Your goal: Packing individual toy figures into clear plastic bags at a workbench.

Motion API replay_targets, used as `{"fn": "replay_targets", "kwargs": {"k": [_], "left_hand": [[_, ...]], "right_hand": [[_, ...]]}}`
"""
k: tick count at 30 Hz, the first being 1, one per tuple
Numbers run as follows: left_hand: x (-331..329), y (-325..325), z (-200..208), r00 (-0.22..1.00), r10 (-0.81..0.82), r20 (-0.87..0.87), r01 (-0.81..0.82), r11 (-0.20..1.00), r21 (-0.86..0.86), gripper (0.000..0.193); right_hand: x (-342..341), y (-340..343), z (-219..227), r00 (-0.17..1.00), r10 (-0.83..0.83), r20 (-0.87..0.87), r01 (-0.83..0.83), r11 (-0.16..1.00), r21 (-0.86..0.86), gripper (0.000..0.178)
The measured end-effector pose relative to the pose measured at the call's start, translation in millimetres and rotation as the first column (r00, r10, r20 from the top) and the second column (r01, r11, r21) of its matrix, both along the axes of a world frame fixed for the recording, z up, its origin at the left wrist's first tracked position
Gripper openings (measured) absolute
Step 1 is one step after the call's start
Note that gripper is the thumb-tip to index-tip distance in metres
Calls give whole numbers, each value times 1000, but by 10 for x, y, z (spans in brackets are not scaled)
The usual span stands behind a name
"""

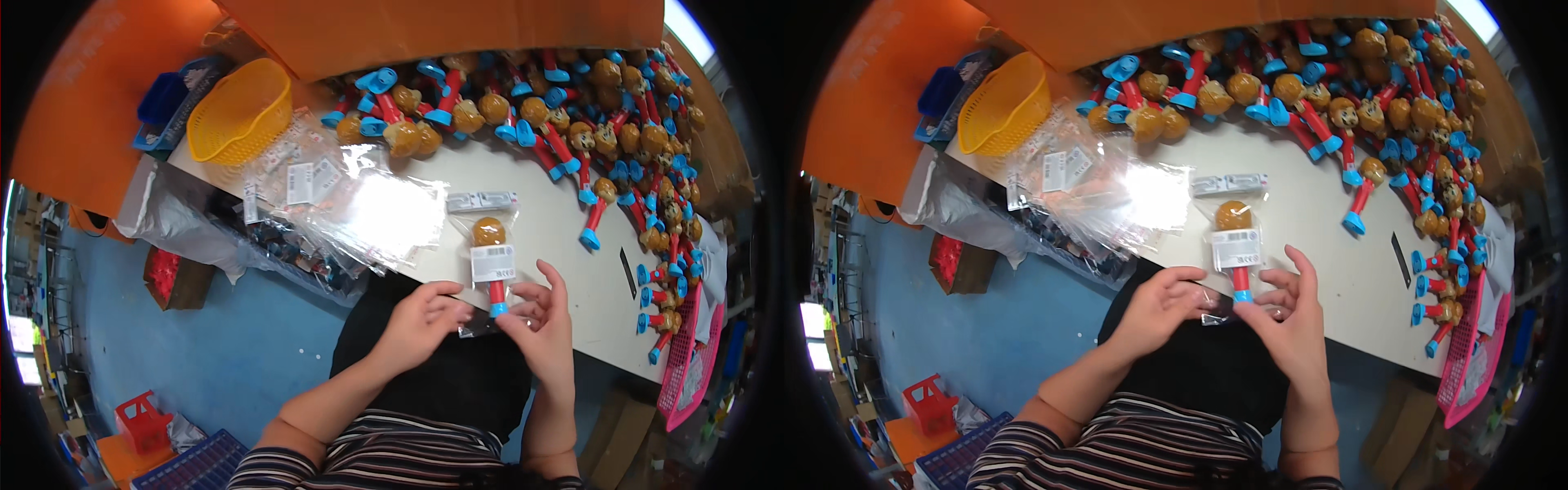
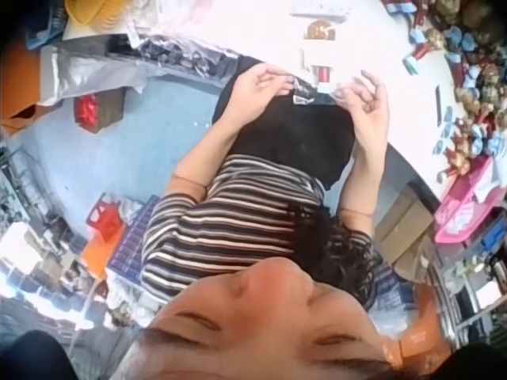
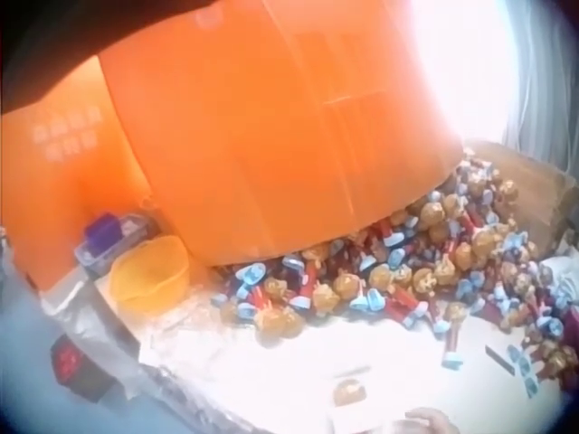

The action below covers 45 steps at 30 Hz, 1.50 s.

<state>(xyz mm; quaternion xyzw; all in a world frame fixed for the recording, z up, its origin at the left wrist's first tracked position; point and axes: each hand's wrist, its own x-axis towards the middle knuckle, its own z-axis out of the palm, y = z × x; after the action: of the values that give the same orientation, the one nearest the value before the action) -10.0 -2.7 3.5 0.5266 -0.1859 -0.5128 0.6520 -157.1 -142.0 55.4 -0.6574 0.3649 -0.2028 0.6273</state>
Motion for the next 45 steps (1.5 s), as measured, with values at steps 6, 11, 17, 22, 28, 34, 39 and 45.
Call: {"fn": "replay_targets", "kwargs": {"k": [6, 11, 17, 22, 28, 34, 39, 45], "left_hand": [[-62, -194, 151, 976, -89, -196, 83, 996, -42, 57], [-57, -212, 170, 970, -93, -223, 84, 995, -53, 66], [-30, 31, 216, 981, 36, -189, -61, 990, -130, 57], [282, 1121, 233, 884, 467, 32, -440, 853, -282, 57], [1172, 1785, -630, 487, 861, 143, -865, 499, -57, 37], [2375, 1719, -1875, 464, 876, 132, -886, 459, 62, 32], [2588, 1278, -1533, 153, 867, 474, -968, 227, -104, 36], [1516, 169, 72, 21, 489, 872, -585, 713, -386, 37]], "right_hand": [[155, 191, 47, 998, 1, -62, -12, 985, -174, 71], [51, 318, 16, 993, 52, -106, -83, 948, -307, 65], [-31, 357, 69, 965, 252, -68, -258, 887, -383, 73], [-80, 180, -14, 995, 61, 83, -44, 979, -197, 68], [-53, -74, -265, 996, -87, -19, 81, 974, -210, 34], [153, -22, -341, 996, -61, -66, 27, 902, -432, 13], [105, -12, -360, 991, -124, -57, 73, 837, -541, 6], [143, -22, -453, 990, -143, 7, 114, 757, -643, 5]]}}
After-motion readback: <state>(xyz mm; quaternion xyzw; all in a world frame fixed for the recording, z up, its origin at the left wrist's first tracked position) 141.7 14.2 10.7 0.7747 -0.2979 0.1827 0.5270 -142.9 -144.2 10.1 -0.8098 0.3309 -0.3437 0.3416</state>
